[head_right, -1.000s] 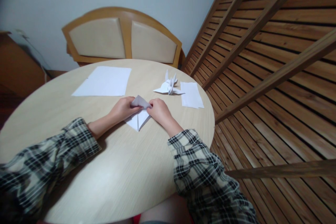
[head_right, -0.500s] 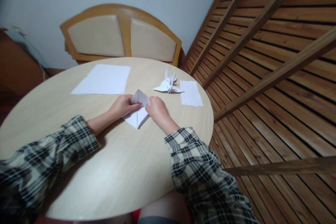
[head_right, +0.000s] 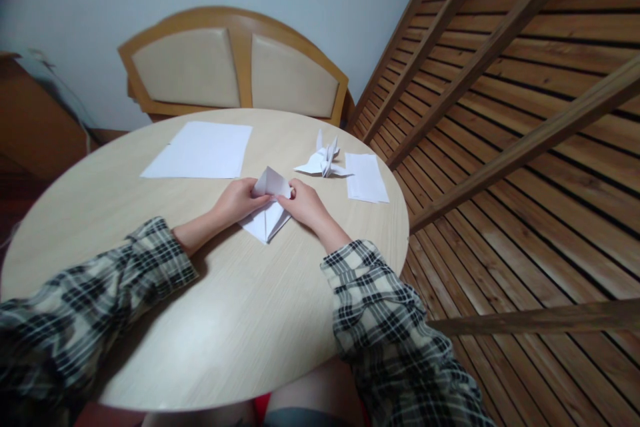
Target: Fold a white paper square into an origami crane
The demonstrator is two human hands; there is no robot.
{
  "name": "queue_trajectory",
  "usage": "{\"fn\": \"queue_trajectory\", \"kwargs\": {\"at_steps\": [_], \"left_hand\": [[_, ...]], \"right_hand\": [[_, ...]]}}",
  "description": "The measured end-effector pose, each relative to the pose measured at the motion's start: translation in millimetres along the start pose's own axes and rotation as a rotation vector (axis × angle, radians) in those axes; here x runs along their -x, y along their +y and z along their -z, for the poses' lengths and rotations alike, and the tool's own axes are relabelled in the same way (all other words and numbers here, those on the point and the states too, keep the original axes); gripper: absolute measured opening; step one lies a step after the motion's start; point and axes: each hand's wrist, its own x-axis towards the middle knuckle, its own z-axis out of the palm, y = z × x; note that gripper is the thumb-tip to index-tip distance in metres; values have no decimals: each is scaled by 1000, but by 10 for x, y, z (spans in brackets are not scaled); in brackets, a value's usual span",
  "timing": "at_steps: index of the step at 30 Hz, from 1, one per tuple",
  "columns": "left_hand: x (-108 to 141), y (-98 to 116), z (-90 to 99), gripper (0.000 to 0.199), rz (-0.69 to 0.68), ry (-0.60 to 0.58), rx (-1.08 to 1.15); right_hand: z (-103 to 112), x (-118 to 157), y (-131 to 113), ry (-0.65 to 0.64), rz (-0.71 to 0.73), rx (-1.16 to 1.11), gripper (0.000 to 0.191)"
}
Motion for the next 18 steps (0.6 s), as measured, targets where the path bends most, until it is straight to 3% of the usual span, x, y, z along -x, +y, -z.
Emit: {"fn": "queue_trajectory", "kwargs": {"at_steps": [4, 6, 9, 14, 18], "left_hand": [[11, 8, -6, 12, 2, -5, -15], [15, 12, -2, 13, 8, -11, -23], [20, 20, 16, 16, 29, -26, -31], [10, 6, 46, 22, 60, -43, 5], [-11, -44, 34, 25, 54, -31, 44]], "right_hand": [[137, -89, 171, -61, -65, -282, 36], [183, -119, 232, -32, -83, -234, 29], [214, -120, 278, -45, 5, -63, 15], [199, -95, 317, -203, 102, -154, 19], [185, -103, 360, -248, 78, -149, 19]]}}
